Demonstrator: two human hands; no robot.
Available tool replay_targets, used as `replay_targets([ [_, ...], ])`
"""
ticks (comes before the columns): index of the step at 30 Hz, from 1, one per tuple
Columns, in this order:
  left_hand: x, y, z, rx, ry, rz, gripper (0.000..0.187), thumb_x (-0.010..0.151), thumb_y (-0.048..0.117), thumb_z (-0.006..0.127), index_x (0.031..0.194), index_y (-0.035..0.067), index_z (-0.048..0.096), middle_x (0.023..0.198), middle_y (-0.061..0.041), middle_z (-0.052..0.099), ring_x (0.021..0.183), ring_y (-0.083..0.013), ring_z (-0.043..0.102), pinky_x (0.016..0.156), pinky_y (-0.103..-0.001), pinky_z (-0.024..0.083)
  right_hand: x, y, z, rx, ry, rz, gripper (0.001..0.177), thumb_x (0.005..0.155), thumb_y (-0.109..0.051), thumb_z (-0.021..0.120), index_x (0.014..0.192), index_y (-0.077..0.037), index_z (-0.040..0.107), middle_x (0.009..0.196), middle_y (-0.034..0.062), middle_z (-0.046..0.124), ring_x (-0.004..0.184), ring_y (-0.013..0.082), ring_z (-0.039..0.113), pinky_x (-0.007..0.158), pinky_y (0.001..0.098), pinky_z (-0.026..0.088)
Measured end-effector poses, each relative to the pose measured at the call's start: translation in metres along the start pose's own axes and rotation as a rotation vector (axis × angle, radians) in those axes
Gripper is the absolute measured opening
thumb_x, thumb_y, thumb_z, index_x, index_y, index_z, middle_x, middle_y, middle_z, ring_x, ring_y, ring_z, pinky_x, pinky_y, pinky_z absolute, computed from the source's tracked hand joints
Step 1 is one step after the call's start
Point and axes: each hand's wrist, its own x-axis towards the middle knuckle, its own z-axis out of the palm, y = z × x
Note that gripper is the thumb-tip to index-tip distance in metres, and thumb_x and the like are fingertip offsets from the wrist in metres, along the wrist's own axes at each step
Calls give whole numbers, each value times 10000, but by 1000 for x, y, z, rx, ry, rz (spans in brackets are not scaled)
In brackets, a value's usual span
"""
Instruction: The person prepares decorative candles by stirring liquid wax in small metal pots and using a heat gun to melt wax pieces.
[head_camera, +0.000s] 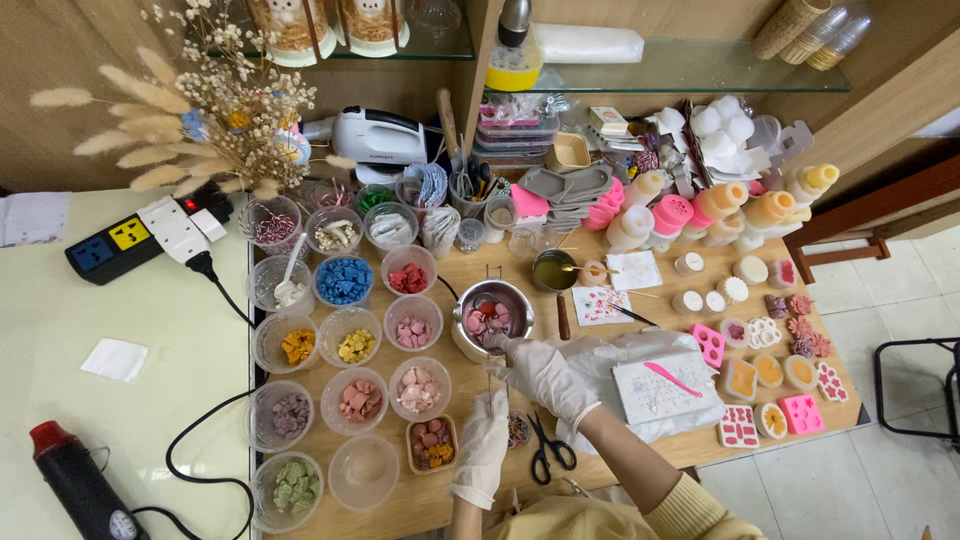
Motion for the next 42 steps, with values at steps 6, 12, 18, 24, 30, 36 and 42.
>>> replay_targets([
  [6, 16, 1, -6, -439, -205, -134, 688, 981, 595, 385, 1411, 100, 593, 977, -102, 707, 755, -195, 681, 664, -341, 559, 13, 38, 16, 181, 110, 164, 165, 881, -286, 752, 933, -139, 698, 777, 119, 742, 709, 277, 730, 659, 388, 571],
  [12, 46, 9, 4, -905, -312, -196, 628, 986, 603, 466, 1230, 64, 678, 782, -53, 696, 598, -154, 655, 561, -291, 545, 44, 57, 23, 452, 258, 268, 205, 901, -126, 700, 1088, -78, 630, 764, 136, 681, 691, 283, 694, 672, 364, 550],
  [18, 53, 11, 11, -1045, -359, -199, 550, 1027, 568, 447, 1034, 80, 702, 615, 65, 465, 438, -48, 339, 372, -227, 240, 80, 85, 63, 332, 312, -109, 230, 967, -76, 705, 1188, -127, 747, 1042, 150, 707, 966, 302, 695, 862, 355, 556],
  [24, 55, 7, 7, -1022, -343, -279, 512, 1047, 568, 414, 874, 126, 606, 582, 76, 389, 415, -48, 258, 372, -239, 177, 86, 84, 25, -335, 185, -554, 284, 826, -203, 691, 1092, -109, 721, 944, 140, 664, 894, 335, 657, 731, 436, 543],
  [30, 56, 1, 17, -1031, -349, -219, 537, 1044, 580, 405, 817, 122, 570, 561, 90, 356, 406, -38, 245, 367, -232, 176, 62, 95, 26, -128, 293, -326, 120, 939, -168, 603, 962, -87, 689, 834, 142, 651, 775, 343, 671, 691, 452, 546],
  [36, 61, -3, 23, -1035, -352, -236, 534, 1041, 594, 426, 827, 125, 564, 578, 88, 370, 416, -38, 255, 370, -233, 179, 58, 87, 56, 508, 187, 357, 287, 988, -189, 544, 921, -13, 760, 749, 204, 716, 744, 361, 748, 727, 442, 587],
  [42, 58, 10, 19, -1027, -302, -286, 501, 1028, 594, 435, 844, 144, 557, 580, 75, 409, 417, -47, 269, 374, -231, 177, 62, 86, 50, 303, 327, 61, 219, 1020, -160, 570, 996, -20, 737, 871, 241, 720, 808, 408, 705, 744, 458, 563],
])
